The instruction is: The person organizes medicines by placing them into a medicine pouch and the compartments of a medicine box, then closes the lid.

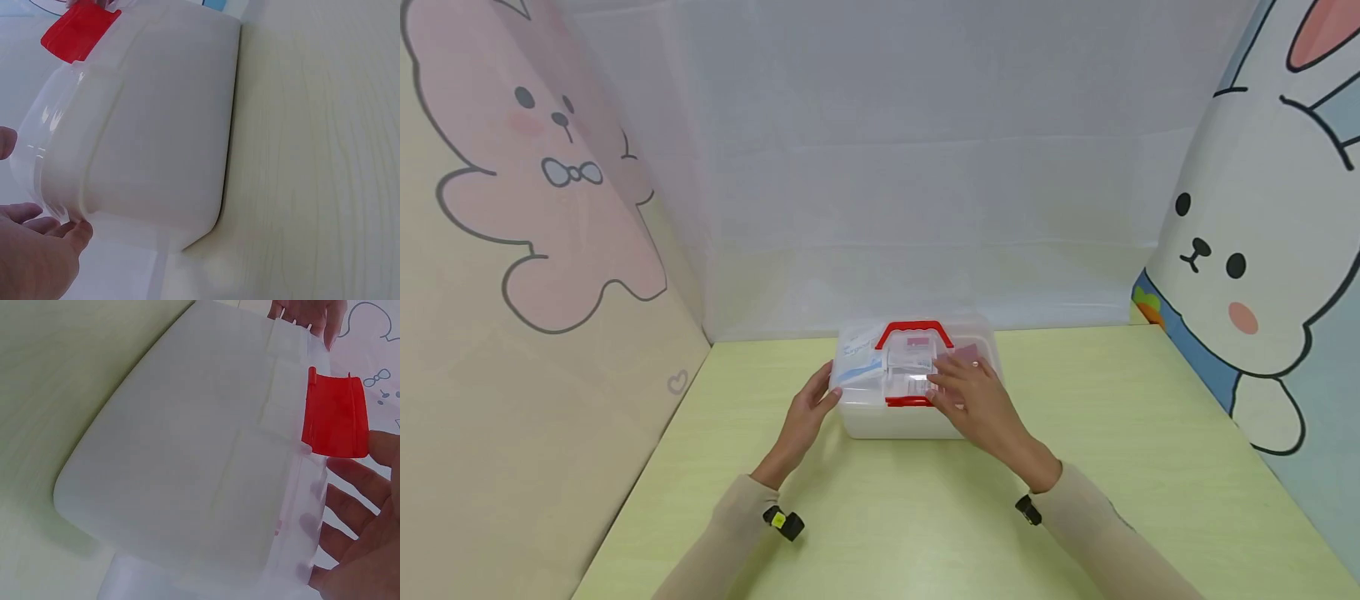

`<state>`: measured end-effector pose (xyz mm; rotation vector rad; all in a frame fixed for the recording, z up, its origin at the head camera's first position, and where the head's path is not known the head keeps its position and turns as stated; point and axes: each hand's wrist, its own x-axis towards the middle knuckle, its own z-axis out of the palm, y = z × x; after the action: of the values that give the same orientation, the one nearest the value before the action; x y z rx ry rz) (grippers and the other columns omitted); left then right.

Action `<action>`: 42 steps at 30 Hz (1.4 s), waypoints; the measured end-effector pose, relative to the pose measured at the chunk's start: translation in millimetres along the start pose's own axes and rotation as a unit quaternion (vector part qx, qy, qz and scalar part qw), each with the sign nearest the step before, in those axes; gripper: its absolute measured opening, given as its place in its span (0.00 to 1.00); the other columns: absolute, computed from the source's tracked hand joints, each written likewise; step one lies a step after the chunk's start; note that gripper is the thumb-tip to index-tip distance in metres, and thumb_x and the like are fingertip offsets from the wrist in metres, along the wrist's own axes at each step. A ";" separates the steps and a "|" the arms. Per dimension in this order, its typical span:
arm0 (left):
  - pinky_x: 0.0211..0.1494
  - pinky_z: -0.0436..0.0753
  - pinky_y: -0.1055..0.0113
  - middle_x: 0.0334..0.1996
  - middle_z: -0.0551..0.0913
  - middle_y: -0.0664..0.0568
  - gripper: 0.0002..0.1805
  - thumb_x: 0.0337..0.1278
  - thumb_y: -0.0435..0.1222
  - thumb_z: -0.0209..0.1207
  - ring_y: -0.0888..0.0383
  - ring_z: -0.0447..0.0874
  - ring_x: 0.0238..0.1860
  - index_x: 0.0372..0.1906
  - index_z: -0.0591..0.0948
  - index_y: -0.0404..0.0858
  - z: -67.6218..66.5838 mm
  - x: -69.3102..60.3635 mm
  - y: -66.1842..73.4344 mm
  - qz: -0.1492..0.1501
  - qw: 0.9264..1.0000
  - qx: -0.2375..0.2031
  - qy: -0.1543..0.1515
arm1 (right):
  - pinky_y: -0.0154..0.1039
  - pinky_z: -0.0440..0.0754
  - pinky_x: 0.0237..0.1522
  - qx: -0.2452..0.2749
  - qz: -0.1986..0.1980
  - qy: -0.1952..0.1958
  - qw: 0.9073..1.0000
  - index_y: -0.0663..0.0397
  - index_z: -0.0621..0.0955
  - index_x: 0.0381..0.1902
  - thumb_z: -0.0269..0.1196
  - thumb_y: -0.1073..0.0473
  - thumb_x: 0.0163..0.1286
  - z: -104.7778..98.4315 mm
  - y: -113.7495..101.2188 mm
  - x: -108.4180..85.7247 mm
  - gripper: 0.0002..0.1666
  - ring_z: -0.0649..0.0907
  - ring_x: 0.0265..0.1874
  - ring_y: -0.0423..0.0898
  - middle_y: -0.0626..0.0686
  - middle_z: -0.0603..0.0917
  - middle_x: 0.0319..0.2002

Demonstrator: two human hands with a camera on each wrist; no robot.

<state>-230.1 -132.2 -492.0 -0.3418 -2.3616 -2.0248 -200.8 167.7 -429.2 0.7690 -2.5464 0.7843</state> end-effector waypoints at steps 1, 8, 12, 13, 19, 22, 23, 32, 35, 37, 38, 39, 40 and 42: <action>0.74 0.63 0.53 0.76 0.59 0.50 0.36 0.69 0.47 0.55 0.51 0.55 0.77 0.76 0.58 0.43 0.1 0.0 0.2 0.000 1.000 0.000 -0.001 | 0.67 0.56 0.70 -0.004 -0.003 -0.004 1.000 0.57 0.84 0.54 0.66 0.55 0.65 -0.5 0.0 -1.8 0.21 0.72 0.67 0.62 0.61 0.80 0.61; 0.73 0.63 0.51 0.76 0.58 0.47 0.36 0.69 0.47 0.56 0.47 0.54 0.77 0.76 0.58 0.41 -0.1 1.2 -1.5 0.011 1.000 0.005 -0.001 | 0.65 0.62 0.68 -0.045 -0.032 -0.011 0.998 0.57 0.81 0.58 0.73 0.50 0.55 -0.8 4.6 -11.3 0.33 0.74 0.65 0.60 0.60 0.80 0.61; 0.74 0.63 0.52 0.76 0.59 0.48 0.36 0.69 0.46 0.56 0.48 0.55 0.77 0.76 0.59 0.42 -0.6 1.8 -4.2 0.006 1.000 0.003 0.001 | 0.62 0.65 0.67 -0.081 -0.072 0.000 0.994 0.56 0.80 0.59 0.77 0.47 0.48 3.4 11.4 -14.8 0.41 0.75 0.64 0.58 0.59 0.80 0.61; 0.74 0.63 0.52 0.76 0.59 0.48 0.35 0.69 0.46 0.56 0.49 0.55 0.77 0.76 0.59 0.43 -0.7 1.9 -4.7 0.005 1.000 0.002 0.001 | 0.62 0.66 0.67 -0.090 -0.084 0.006 0.992 0.55 0.80 0.59 0.78 0.46 0.46 5.3 13.5 -15.6 0.43 0.75 0.64 0.58 0.59 0.80 0.62; 0.74 0.63 0.53 0.76 0.60 0.51 0.35 0.68 0.47 0.57 0.51 0.55 0.77 0.76 0.60 0.44 -1.0 1.7 -5.7 0.005 1.000 -0.004 0.001 | 0.60 0.69 0.64 -0.134 -0.132 0.056 0.981 0.57 0.79 0.61 0.82 0.47 0.38 17.3 21.2 -17.5 0.50 0.75 0.64 0.57 0.59 0.79 0.62; 0.74 0.63 0.53 0.76 0.60 0.51 0.36 0.68 0.48 0.57 0.51 0.56 0.77 0.76 0.59 0.44 -1.0 1.9 -5.6 0.006 1.000 -0.004 0.000 | 0.61 0.70 0.63 -0.143 -0.136 0.080 0.977 0.57 0.79 0.60 0.83 0.51 0.37 23.5 22.6 -17.4 0.49 0.75 0.63 0.58 0.59 0.79 0.62; 0.74 0.63 0.54 0.76 0.60 0.51 0.37 0.67 0.48 0.57 0.51 0.56 0.77 0.76 0.59 0.45 -1.0 1.9 -5.5 0.005 1.000 -0.003 0.000 | 0.61 0.70 0.63 -0.147 -0.136 0.086 0.976 0.57 0.79 0.60 0.83 0.52 0.37 25.3 23.1 -17.6 0.48 0.75 0.63 0.58 0.59 0.79 0.61; 0.74 0.63 0.54 0.77 0.58 0.51 0.36 0.69 0.47 0.55 0.52 0.54 0.78 0.77 0.57 0.45 -2.4 2.1 -5.5 -0.002 1.000 0.001 -0.011 | 0.63 0.68 0.64 -0.143 -0.127 0.102 0.976 0.57 0.78 0.59 0.82 0.53 0.39 33.9 28.0 -18.9 0.47 0.72 0.64 0.59 0.60 0.78 0.62; 0.74 0.62 0.54 0.77 0.56 0.49 0.36 0.71 0.45 0.54 0.51 0.53 0.78 0.77 0.55 0.44 -2.6 2.1 -4.9 -0.003 1.000 0.004 -0.017 | 0.67 0.64 0.65 -0.118 -0.104 0.111 0.981 0.58 0.77 0.59 0.80 0.53 0.41 31.5 30.1 -19.6 0.45 0.70 0.66 0.60 0.61 0.76 0.63; 0.74 0.62 0.54 0.78 0.55 0.49 0.36 0.71 0.44 0.54 0.50 0.52 0.78 0.78 0.55 0.44 -2.5 2.1 -4.5 -0.005 1.000 0.004 -0.020 | 0.69 0.61 0.65 -0.098 -0.076 0.123 0.985 0.60 0.75 0.61 0.79 0.54 0.43 28.6 32.5 -20.0 0.46 0.69 0.67 0.61 0.62 0.74 0.65; 0.74 0.62 0.54 0.78 0.55 0.49 0.36 0.71 0.43 0.54 0.50 0.52 0.78 0.78 0.54 0.44 -2.6 2.2 -4.7 -0.006 1.000 0.003 -0.022 | 0.70 0.60 0.66 -0.086 -0.059 0.127 0.986 0.61 0.74 0.62 0.78 0.54 0.44 26.7 33.9 -20.1 0.47 0.68 0.67 0.62 0.62 0.73 0.66; 0.74 0.62 0.53 0.78 0.55 0.48 0.37 0.70 0.42 0.55 0.50 0.52 0.78 0.78 0.55 0.43 -2.6 2.2 -4.2 -0.006 1.000 0.003 -0.022 | 0.70 0.61 0.66 -0.073 -0.040 0.131 0.988 0.61 0.72 0.64 0.77 0.55 0.45 24.7 35.2 -20.4 0.48 0.68 0.67 0.62 0.63 0.71 0.67; 0.74 0.63 0.54 0.78 0.55 0.49 0.38 0.69 0.43 0.56 0.50 0.52 0.78 0.78 0.55 0.44 -2.6 2.3 -4.6 -0.006 1.000 0.006 -0.023 | 0.69 0.63 0.65 -0.058 -0.019 0.132 0.989 0.62 0.70 0.66 0.77 0.56 0.47 22.5 36.6 -20.7 0.49 0.67 0.68 0.63 0.64 0.69 0.68; 0.74 0.63 0.53 0.78 0.55 0.50 0.40 0.66 0.43 0.60 0.50 0.52 0.78 0.78 0.55 0.45 -2.5 1.8 -4.5 -0.003 1.000 0.021 -0.023 | 0.67 0.69 0.62 -0.012 0.029 0.121 0.992 0.61 0.64 0.71 0.76 0.57 0.51 18.2 39.7 -22.1 0.52 0.67 0.67 0.63 0.64 0.67 0.69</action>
<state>-232.9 -135.0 -495.8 -0.3846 -2.4314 -1.9873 -210.3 193.0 -469.9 0.5574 -2.3642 0.8107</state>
